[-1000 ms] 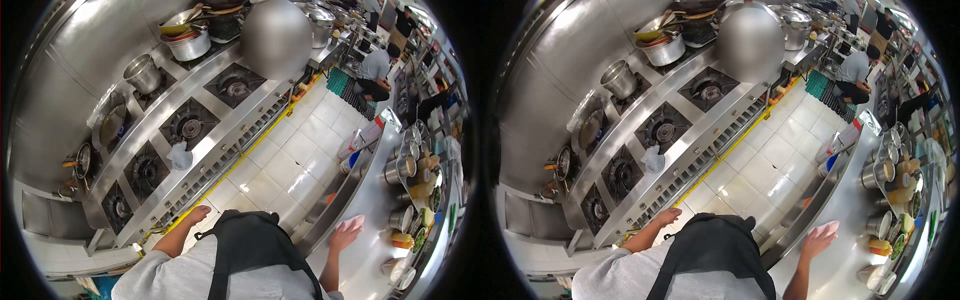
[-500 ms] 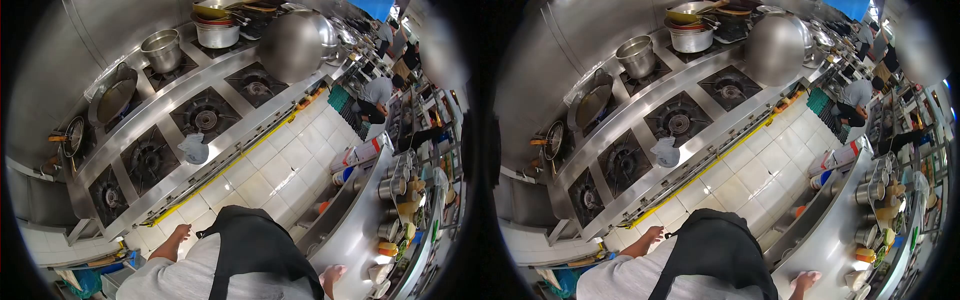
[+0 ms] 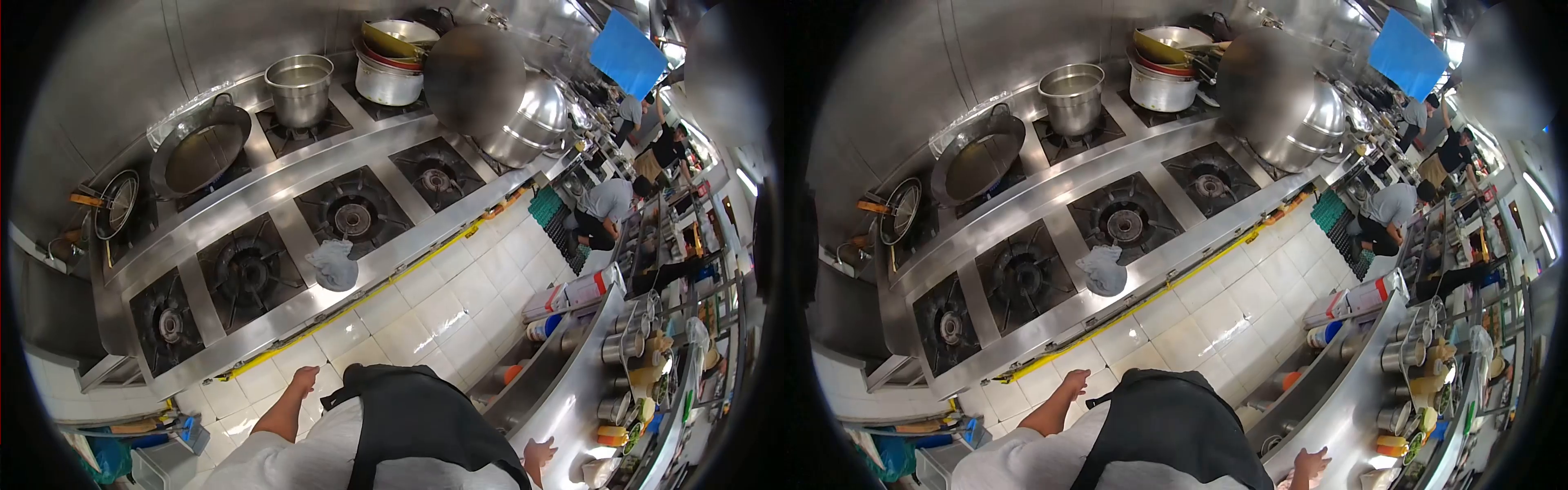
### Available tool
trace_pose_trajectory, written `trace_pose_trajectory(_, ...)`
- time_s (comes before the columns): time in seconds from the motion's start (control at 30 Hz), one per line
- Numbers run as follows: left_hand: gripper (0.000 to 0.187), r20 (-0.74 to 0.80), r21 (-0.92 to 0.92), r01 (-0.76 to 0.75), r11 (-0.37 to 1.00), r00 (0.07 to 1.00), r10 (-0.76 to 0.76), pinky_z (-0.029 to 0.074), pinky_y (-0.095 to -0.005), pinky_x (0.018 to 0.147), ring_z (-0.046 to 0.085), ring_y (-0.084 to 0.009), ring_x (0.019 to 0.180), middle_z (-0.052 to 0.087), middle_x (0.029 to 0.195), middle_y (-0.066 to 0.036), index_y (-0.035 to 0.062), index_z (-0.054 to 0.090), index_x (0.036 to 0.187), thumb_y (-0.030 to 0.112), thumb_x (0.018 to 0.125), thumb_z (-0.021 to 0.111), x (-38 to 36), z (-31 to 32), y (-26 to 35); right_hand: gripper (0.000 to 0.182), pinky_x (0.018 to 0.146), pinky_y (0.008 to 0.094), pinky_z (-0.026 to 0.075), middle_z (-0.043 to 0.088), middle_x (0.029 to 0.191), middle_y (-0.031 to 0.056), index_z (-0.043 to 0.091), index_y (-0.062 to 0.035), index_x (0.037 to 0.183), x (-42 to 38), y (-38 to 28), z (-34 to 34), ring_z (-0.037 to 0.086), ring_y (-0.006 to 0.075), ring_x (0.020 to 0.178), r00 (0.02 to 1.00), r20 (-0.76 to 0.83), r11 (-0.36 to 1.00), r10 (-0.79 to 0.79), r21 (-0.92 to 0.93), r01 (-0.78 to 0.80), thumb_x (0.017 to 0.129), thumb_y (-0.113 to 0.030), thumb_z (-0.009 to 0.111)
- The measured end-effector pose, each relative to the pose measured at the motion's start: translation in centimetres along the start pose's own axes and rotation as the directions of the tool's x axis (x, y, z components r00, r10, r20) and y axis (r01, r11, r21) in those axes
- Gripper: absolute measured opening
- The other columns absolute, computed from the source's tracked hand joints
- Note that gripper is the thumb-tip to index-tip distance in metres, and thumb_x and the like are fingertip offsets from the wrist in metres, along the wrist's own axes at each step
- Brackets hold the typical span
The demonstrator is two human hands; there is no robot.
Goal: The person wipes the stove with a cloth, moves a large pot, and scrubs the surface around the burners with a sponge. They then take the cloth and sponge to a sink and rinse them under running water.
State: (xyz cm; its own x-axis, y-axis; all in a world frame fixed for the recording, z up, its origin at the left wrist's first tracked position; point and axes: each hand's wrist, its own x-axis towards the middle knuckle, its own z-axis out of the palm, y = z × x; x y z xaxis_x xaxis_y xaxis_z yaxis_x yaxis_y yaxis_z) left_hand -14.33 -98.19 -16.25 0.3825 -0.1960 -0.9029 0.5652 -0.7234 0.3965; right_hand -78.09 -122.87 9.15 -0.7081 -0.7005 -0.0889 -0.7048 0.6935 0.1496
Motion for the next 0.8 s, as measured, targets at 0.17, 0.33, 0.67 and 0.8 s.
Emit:
trace_pose_trajectory(0.17,0.043,-0.022,-0.030,0.053,0.998,0.998,-0.054,0.050,-0.0511,0.082,0.058,-0.0235,0.087,0.062,0.098,-0.005,0.0131,0.063,0.123,0.041,0.091,0.066,1.1,-1.4,-0.1,0.080,0.108,0.0562,0.040,0.029,0.153,0.0286,0.041,-0.0112,0.147,-0.9,-6.5,-0.6,0.034,0.0452,0.140,0.942,-0.115,0.939,-0.316,0.105,0.328,0.077,-0.026,0.077)
trace_pose_trajectory(0.33,0.046,-0.070,-0.042,0.107,0.993,0.991,-0.110,0.050,-0.0536,0.086,0.059,-0.0275,0.093,0.062,0.107,-0.009,0.0130,0.060,0.128,0.041,0.092,0.065,2.8,-3.3,-1.8,0.056,0.091,0.0502,0.050,0.062,0.118,0.0182,0.057,-0.0065,0.130,3.3,-10.2,2.7,0.062,0.0338,0.108,0.536,0.136,0.539,-0.833,0.414,0.733,0.081,-0.025,0.075)
trace_pose_trajectory(0.67,0.055,-0.097,-0.160,0.157,0.975,0.980,-0.174,0.050,-0.0492,0.084,0.060,-0.0292,0.103,0.061,0.114,-0.009,0.0115,0.055,0.135,0.045,0.092,0.062,0.3,-2.1,-0.1,0.026,0.065,0.0369,0.050,0.067,0.095,0.0065,0.064,-0.0108,0.116,4.9,-14.9,12.6,0.064,0.0228,0.080,0.389,0.868,0.951,-0.309,0.270,0.153,0.096,-0.026,0.055)
trace_pose_trajectory(0.8,0.058,-0.121,-0.250,0.178,0.952,0.969,-0.214,0.049,-0.0472,0.085,0.060,-0.0309,0.114,0.058,0.129,-0.011,0.0109,0.051,0.138,0.046,0.093,0.060,-2.3,-0.3,2.3,0.030,0.076,0.0361,0.050,0.066,0.096,0.0086,0.065,-0.0103,0.116,6.9,-23.1,12.9,0.064,0.0255,0.088,0.259,0.837,0.854,-0.482,0.381,0.354,0.095,-0.031,0.059)
